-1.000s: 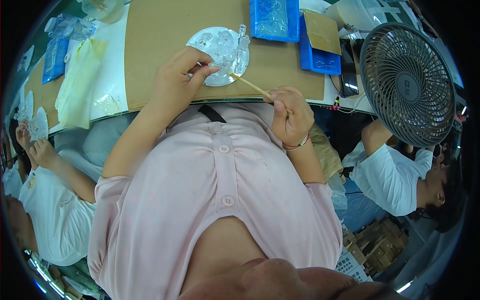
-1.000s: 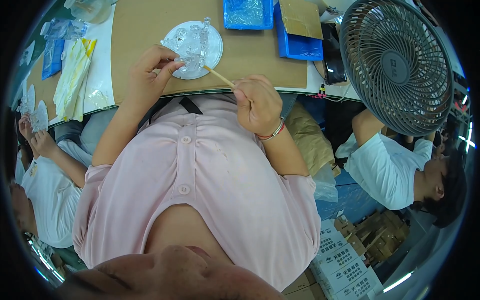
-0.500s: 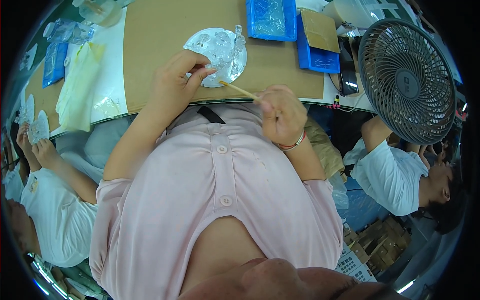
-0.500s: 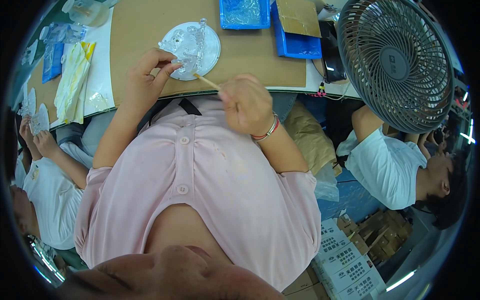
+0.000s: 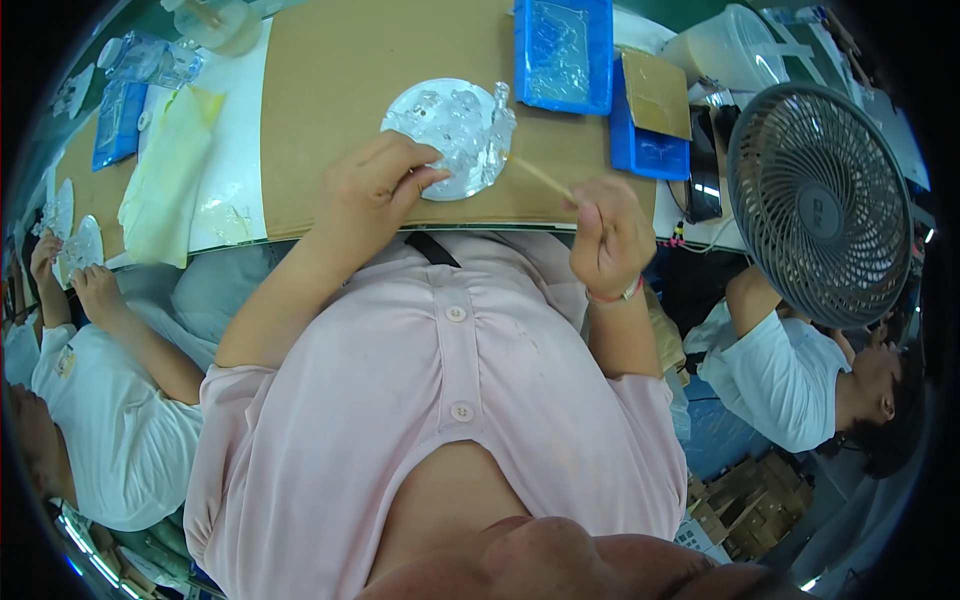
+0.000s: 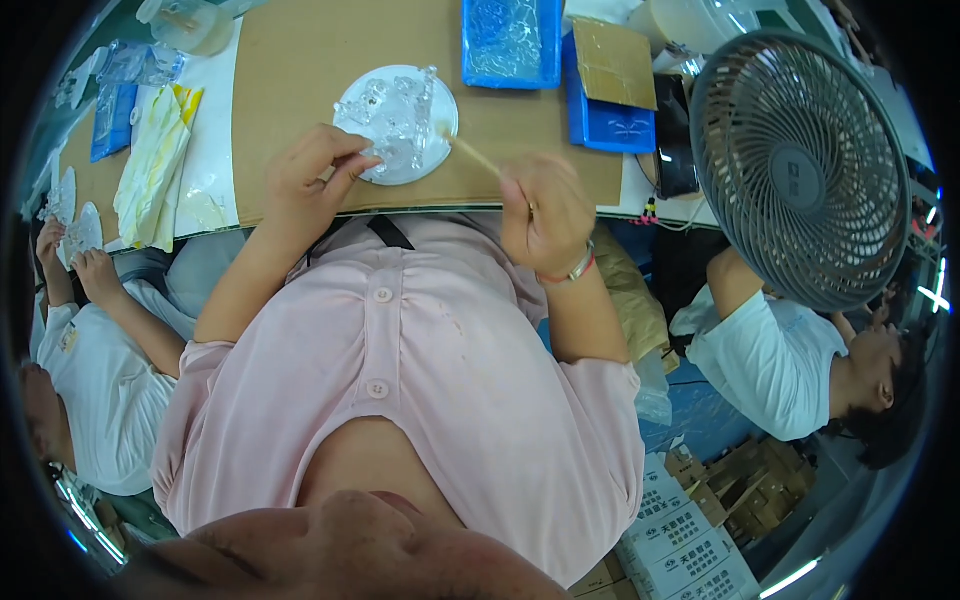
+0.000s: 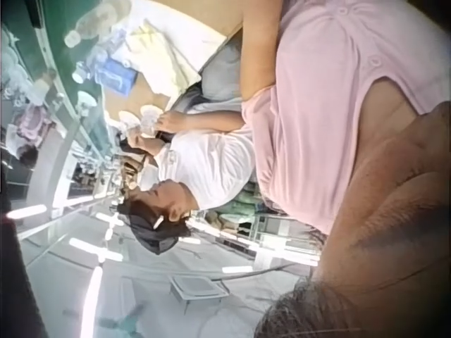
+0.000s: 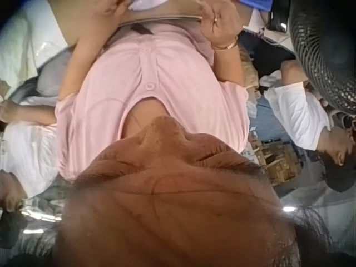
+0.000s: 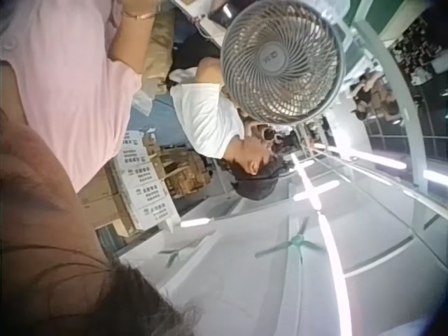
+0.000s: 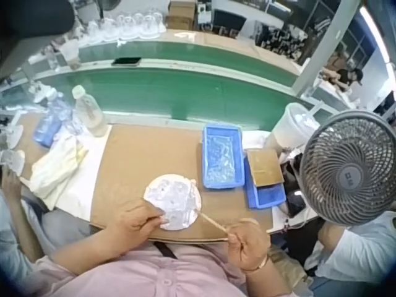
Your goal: Applying adhesive to crystal-like decorative fixture components using a small stick.
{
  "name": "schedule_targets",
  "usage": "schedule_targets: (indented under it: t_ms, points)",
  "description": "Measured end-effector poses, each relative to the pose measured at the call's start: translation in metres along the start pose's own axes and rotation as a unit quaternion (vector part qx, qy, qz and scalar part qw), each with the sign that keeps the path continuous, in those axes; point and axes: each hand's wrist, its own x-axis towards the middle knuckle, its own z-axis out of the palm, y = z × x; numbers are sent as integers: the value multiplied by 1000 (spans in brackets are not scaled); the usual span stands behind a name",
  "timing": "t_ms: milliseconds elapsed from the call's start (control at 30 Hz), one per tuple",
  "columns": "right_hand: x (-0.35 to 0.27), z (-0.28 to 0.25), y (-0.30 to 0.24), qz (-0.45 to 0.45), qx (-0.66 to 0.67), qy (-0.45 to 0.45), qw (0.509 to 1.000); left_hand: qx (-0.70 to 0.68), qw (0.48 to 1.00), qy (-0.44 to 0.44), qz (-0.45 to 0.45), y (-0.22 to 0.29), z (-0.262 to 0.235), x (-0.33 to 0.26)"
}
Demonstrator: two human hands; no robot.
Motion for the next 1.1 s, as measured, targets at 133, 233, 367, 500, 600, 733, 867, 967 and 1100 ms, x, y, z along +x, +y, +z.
schedule_targets:
  t_ms: [133,233,367,500,600,733,867,967,1100]
  points:
    - [2,-5,-10,33,83,-47,995,-24,999,11,25,-6,0,-1]
    - [-1,2,-11,6,85,-79,993,-3,998,-17,55,-5,-6,0]
    - [-10,0,-11,-76,42,-160,983,34,990,-41,133,-11,-10,-1]
    - [-12,0,-6,-143,27,-197,969,24,981,-56,182,-14,-10,-1]
    - [-1,4,-7,-173,23,-201,964,28,976,-74,202,-14,-10,-2]
    - [7,-5,-4,-41,58,-235,969,25,967,-59,245,-14,-7,-4]
    - [2,2,-2,99,108,-121,982,10,970,-56,235,-15,-9,-2]
    - [1,2,2,128,154,-137,970,-19,976,-58,207,-16,-9,-2]
    - [7,1,3,223,250,-118,935,-18,980,-71,187,-16,-11,-3]
